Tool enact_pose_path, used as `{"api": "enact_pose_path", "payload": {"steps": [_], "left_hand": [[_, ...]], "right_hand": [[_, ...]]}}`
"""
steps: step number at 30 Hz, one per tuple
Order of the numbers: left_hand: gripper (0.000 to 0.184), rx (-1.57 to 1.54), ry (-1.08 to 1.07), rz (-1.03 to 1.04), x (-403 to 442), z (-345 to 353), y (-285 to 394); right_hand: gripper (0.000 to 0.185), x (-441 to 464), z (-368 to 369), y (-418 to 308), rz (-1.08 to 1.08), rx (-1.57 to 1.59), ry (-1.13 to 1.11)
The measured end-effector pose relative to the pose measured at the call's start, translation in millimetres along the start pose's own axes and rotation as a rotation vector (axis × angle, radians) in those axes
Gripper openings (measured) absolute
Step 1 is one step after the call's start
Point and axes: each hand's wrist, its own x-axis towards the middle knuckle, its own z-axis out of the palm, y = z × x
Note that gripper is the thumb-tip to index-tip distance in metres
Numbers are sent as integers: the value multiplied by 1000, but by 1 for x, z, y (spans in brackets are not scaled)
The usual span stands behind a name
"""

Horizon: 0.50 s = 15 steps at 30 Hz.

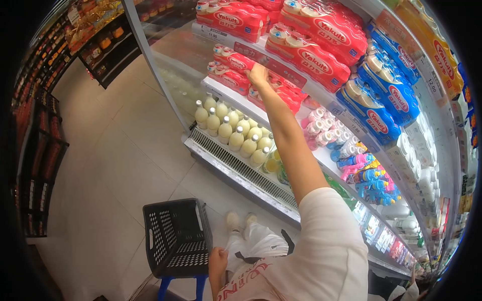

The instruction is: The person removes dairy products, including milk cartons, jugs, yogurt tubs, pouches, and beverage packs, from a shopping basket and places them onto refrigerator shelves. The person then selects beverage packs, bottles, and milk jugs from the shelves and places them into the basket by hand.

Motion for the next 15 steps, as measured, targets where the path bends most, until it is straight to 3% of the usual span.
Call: {"api": "enact_pose_path", "payload": {"steps": [3, 7, 11, 15], "left_hand": [[24, 17, 26, 5, 5, -4, 0], [22, 12, 67, 145, 12, -14, 7], [18, -66, 104, 239, 26, -39, 47], [18, -231, 193, 334, 60, -73, 113]], "right_hand": [[60, 2, 7, -1, 15, 104, 52], [54, -16, 9, -11, -193, 198, 313], [46, -74, -35, -33, -308, 257, 378], [43, -190, -81, -53, -260, 477, 176]]}}
